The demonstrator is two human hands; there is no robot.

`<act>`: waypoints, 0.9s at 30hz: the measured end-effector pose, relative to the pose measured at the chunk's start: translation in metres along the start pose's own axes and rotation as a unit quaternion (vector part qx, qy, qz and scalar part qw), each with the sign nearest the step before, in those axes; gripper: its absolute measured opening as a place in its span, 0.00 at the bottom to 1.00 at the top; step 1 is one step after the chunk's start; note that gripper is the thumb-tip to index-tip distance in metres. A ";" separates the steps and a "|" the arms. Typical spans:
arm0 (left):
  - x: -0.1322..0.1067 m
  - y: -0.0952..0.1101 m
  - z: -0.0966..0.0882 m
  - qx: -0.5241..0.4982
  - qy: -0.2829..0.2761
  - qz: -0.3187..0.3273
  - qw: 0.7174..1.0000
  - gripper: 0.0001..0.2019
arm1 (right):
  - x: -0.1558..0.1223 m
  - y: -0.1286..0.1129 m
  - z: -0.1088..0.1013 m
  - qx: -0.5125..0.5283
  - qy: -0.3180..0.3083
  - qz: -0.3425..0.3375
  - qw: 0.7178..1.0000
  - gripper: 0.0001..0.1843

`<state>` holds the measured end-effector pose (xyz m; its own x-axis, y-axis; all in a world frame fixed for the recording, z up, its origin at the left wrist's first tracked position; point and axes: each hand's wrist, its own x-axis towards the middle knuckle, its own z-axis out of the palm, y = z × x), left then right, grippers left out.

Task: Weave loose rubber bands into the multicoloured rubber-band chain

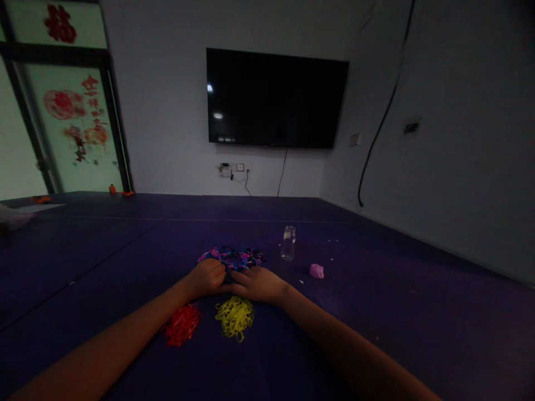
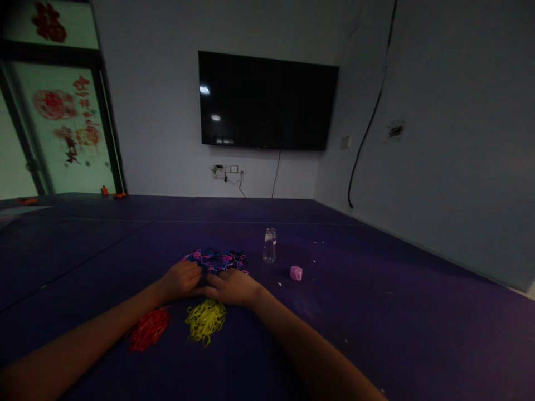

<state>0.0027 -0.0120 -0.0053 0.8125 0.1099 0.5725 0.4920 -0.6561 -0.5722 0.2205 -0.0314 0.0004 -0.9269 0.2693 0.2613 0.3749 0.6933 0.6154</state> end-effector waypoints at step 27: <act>-0.005 -0.004 0.007 -0.048 -0.019 -0.081 0.995 0.27 | -0.002 0.003 0.000 0.142 -0.027 0.144 0.979 0.10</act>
<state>-0.0012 -0.0046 -0.0096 0.7374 0.2459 0.6291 0.5859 -0.6964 -0.4145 0.2238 -0.0300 0.0023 -0.7853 0.5115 0.3488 0.6091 0.7392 0.2873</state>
